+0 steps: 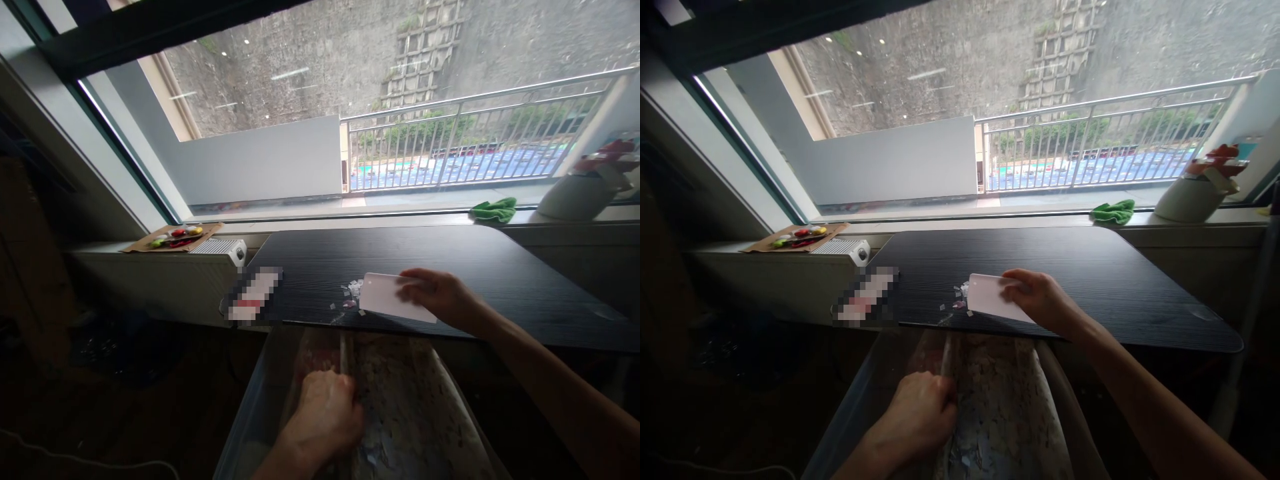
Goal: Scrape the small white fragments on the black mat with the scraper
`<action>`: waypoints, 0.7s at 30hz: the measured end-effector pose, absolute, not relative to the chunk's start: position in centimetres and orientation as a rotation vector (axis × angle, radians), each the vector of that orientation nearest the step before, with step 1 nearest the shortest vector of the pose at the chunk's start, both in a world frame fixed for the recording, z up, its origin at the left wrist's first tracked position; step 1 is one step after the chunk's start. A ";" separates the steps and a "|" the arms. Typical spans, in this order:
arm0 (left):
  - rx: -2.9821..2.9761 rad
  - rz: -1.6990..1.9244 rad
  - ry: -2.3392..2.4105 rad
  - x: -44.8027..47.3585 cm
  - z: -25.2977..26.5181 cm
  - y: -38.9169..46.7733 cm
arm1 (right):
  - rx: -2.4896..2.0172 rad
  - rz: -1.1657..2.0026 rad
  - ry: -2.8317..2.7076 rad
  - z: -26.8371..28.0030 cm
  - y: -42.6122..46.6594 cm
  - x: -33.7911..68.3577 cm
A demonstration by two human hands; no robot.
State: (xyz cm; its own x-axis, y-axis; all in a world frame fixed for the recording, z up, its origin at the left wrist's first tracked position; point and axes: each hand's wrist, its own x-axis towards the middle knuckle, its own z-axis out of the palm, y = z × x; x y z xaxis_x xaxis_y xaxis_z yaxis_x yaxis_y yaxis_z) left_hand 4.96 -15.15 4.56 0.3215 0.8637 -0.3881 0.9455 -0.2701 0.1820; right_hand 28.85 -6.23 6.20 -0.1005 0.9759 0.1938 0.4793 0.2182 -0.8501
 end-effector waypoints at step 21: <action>2.198 -0.307 1.594 5.1 4.8 -15.0 | -1.413 0.751 -1.754 7.6 -7.1 28.4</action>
